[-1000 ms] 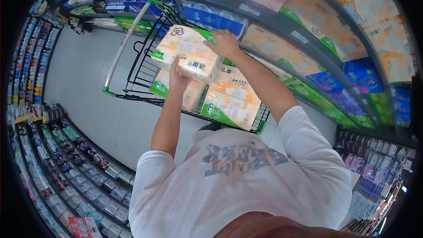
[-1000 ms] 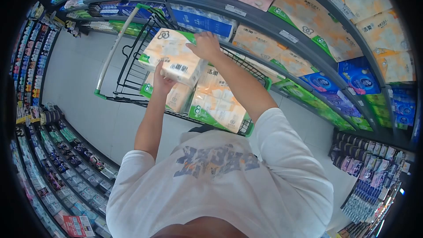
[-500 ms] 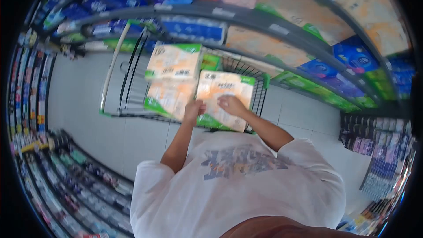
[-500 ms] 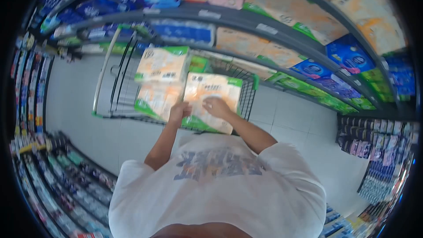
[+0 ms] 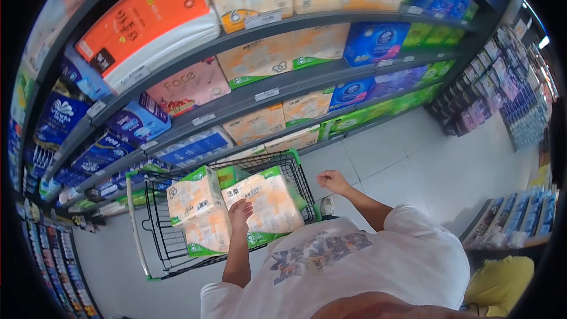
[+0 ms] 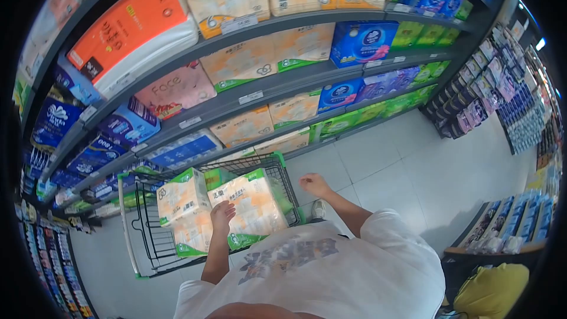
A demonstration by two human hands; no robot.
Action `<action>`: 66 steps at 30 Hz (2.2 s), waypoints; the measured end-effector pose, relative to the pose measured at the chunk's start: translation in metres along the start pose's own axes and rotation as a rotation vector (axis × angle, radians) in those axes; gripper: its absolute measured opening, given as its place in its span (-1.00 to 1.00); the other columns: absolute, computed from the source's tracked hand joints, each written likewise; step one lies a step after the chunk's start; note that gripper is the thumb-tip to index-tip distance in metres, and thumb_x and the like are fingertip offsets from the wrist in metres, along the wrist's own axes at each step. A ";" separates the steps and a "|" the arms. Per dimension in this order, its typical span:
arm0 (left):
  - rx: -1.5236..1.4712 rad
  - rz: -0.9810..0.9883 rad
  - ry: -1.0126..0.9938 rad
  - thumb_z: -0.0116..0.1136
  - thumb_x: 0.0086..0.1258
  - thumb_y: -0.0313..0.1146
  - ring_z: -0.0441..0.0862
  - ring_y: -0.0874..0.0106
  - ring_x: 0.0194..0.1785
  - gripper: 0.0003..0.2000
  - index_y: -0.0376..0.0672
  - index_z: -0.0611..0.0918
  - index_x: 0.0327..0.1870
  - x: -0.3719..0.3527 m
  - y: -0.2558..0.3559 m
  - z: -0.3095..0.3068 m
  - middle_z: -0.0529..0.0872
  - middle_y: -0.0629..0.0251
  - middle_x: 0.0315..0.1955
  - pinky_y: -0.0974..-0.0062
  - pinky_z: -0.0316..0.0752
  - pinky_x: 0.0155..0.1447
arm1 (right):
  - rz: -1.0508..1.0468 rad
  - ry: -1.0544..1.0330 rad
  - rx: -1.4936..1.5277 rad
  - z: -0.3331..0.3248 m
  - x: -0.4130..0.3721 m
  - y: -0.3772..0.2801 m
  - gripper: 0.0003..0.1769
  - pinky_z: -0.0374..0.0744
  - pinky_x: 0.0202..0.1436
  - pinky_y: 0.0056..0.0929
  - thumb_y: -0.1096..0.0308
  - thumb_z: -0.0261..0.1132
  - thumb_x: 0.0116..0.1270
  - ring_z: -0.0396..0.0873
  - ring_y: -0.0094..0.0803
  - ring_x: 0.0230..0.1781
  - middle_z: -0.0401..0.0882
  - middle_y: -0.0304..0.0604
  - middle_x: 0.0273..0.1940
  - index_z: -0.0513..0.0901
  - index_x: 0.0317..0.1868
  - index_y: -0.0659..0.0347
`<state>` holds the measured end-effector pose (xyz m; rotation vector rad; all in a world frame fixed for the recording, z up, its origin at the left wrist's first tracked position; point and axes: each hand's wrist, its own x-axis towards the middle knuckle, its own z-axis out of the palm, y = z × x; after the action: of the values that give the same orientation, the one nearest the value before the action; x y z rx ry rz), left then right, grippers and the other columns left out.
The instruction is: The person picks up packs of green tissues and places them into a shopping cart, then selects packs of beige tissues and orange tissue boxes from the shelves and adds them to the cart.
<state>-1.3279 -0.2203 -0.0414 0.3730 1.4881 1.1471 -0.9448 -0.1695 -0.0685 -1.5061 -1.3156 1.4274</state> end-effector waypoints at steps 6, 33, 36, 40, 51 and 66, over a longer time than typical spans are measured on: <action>0.066 0.085 -0.221 0.14 0.39 -0.36 0.69 0.40 -0.25 -0.79 -0.23 0.63 -0.05 0.013 0.028 0.100 0.74 0.16 -0.25 0.47 0.59 -0.17 | -0.018 0.065 -0.001 -0.048 0.011 -0.028 -0.74 0.57 -0.30 -0.50 0.31 0.27 0.38 0.64 -0.49 -0.35 0.68 -0.22 -0.28 0.66 -0.06 0.32; 0.230 -0.072 -0.373 0.12 0.40 -0.34 0.69 0.37 -0.17 -0.73 -0.27 0.60 0.02 -0.055 -0.040 0.209 0.74 0.11 -0.16 0.44 0.60 -0.07 | 0.166 -0.036 0.171 -0.143 0.009 -0.016 -0.76 0.56 -0.27 -0.50 0.24 0.29 0.32 0.66 -0.49 -0.30 0.69 -0.23 -0.26 0.67 -0.10 0.17; 0.161 -0.011 -0.334 0.11 0.39 -0.36 0.70 0.37 -0.18 -0.74 -0.28 0.60 0.02 -0.055 -0.049 0.192 0.74 0.12 -0.18 0.45 0.60 -0.08 | 0.132 -0.082 0.122 -0.128 -0.005 -0.025 -0.80 0.55 -0.36 -0.54 0.36 0.24 0.28 0.61 -0.50 -0.41 0.66 -0.20 -0.36 0.69 -0.14 0.25; 0.116 -0.088 -0.251 0.11 0.38 -0.38 0.70 0.38 -0.18 -0.75 -0.28 0.60 0.01 -0.057 -0.090 0.161 0.74 0.12 -0.19 0.46 0.60 -0.09 | 0.198 -0.098 0.010 -0.134 -0.022 -0.019 -0.78 0.55 -0.33 -0.54 0.31 0.26 0.32 0.64 -0.48 -0.37 0.67 -0.23 -0.30 0.68 -0.11 0.23; 0.139 -0.077 -0.230 0.12 0.36 -0.39 0.70 0.41 -0.22 -0.78 -0.26 0.62 -0.04 -0.051 -0.069 0.189 0.74 0.16 -0.23 0.51 0.58 -0.16 | 0.159 -0.016 0.017 -0.192 0.031 -0.056 -0.76 0.53 -0.37 -0.51 0.37 0.19 0.32 0.65 -0.45 -0.33 0.69 -0.18 -0.29 0.69 -0.09 0.28; 0.635 1.190 -0.331 0.30 0.19 -0.32 0.68 0.25 -0.02 -0.53 -0.33 0.56 0.11 -0.076 0.268 0.571 0.69 0.01 -0.04 0.36 0.57 0.05 | -0.921 0.624 -0.271 -0.460 0.153 -0.364 -0.49 0.58 -0.01 -0.38 0.18 0.44 0.20 0.65 -0.26 -0.03 0.67 0.06 -0.07 0.60 0.07 0.32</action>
<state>-0.8966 0.0980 0.2996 1.9696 1.2600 1.3294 -0.5932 0.1487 0.3094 -1.0919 -1.5024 0.1825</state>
